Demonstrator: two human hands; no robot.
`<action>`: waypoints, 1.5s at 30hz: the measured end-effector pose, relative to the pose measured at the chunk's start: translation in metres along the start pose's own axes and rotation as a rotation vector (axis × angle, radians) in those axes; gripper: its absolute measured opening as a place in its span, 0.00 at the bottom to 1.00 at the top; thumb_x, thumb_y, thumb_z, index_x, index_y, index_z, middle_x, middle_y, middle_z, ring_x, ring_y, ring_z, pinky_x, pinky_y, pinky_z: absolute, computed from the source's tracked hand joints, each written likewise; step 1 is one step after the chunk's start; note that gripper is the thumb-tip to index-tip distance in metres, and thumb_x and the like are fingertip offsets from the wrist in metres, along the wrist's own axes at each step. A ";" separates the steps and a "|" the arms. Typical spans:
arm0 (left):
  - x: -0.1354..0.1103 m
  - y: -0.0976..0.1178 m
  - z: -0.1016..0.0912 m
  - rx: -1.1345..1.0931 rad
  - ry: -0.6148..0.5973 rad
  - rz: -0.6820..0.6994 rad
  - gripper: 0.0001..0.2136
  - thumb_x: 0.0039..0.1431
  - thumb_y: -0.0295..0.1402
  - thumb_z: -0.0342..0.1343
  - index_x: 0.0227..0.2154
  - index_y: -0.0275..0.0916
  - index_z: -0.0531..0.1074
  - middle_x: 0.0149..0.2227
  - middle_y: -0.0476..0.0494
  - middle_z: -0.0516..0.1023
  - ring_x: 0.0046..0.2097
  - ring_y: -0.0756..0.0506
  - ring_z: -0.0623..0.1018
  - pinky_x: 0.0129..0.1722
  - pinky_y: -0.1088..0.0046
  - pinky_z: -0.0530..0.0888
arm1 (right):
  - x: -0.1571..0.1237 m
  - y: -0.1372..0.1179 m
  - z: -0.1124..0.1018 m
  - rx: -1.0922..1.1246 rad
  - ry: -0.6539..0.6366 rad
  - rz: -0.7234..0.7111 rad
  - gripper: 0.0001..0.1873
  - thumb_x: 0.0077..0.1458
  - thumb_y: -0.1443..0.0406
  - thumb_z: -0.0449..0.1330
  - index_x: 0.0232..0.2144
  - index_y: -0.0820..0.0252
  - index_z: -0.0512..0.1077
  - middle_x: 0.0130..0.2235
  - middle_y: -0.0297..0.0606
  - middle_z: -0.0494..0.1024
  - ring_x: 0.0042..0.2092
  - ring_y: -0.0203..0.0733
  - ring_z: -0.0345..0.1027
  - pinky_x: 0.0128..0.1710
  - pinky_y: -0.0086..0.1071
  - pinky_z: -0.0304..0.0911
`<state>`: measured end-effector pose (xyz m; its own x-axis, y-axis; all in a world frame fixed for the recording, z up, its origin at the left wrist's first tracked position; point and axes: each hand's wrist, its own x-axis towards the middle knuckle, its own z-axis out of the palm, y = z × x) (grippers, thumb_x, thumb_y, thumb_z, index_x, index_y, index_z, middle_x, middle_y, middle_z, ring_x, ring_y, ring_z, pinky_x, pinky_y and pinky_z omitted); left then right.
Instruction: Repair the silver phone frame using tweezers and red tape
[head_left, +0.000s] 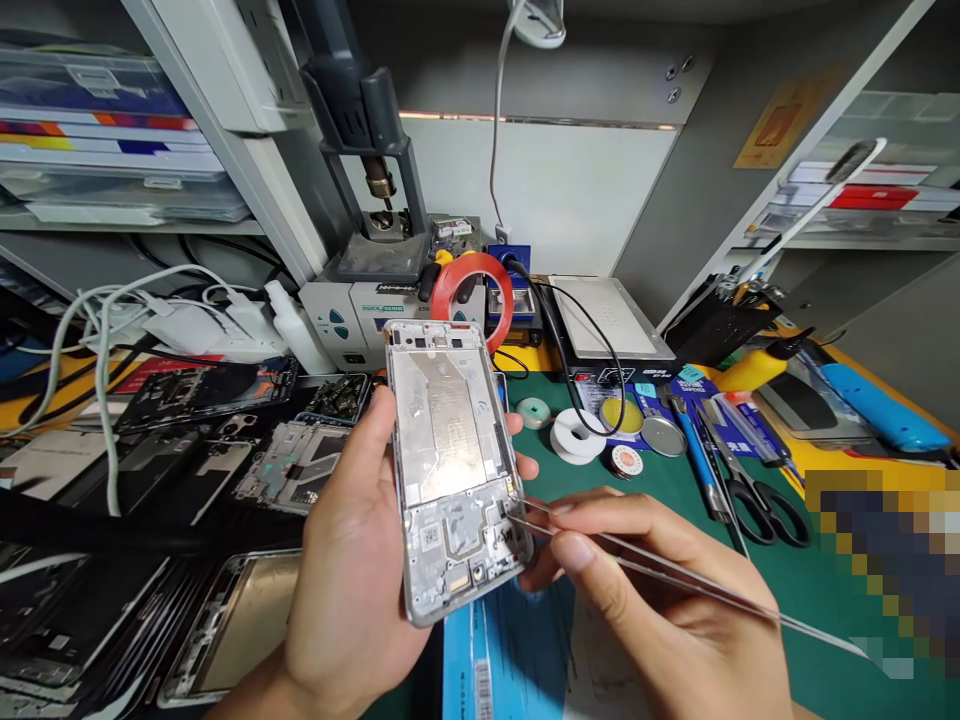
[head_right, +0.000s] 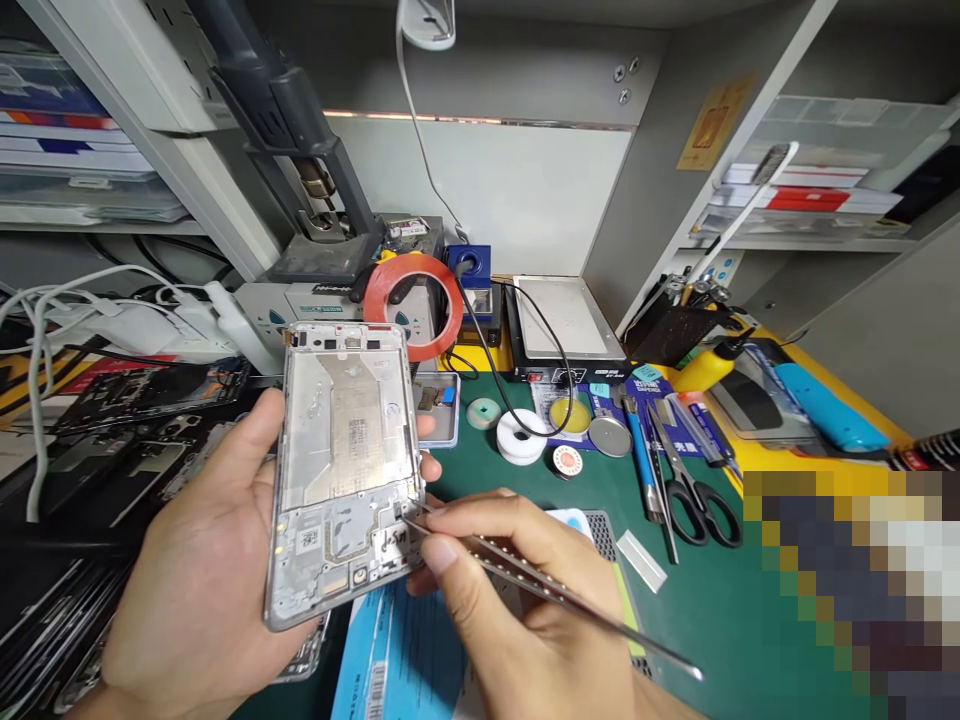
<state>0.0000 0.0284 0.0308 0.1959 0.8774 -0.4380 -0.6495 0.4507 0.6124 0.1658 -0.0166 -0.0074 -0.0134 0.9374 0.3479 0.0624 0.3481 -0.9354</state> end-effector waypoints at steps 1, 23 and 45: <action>0.000 0.000 0.000 -0.003 0.001 -0.007 0.29 0.70 0.50 0.35 0.52 0.41 0.78 0.44 0.32 0.85 0.40 0.32 0.83 0.33 0.55 0.83 | -0.001 0.002 0.000 -0.012 0.005 -0.031 0.09 0.61 0.70 0.64 0.39 0.50 0.80 0.33 0.34 0.84 0.31 0.38 0.81 0.33 0.26 0.78; 0.000 0.007 -0.016 -0.045 -0.443 -0.111 0.37 0.69 0.56 0.33 0.51 0.32 0.79 0.40 0.29 0.85 0.41 0.36 0.85 0.43 0.58 0.82 | 0.015 -0.010 -0.021 0.363 -0.207 0.304 0.10 0.54 0.68 0.71 0.38 0.46 0.86 0.35 0.35 0.78 0.29 0.38 0.79 0.31 0.29 0.77; -0.001 0.009 -0.007 -0.030 -0.298 -0.242 0.35 0.68 0.55 0.37 0.45 0.29 0.81 0.33 0.31 0.84 0.33 0.40 0.83 0.34 0.67 0.81 | 0.024 -0.010 -0.026 -0.017 -0.236 -0.037 0.15 0.53 0.71 0.71 0.40 0.44 0.85 0.36 0.38 0.84 0.38 0.45 0.81 0.40 0.35 0.81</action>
<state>-0.0106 0.0305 0.0322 0.5484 0.7576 -0.3540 -0.5787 0.6494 0.4933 0.1905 0.0018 0.0122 -0.2485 0.9008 0.3561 0.0741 0.3842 -0.9203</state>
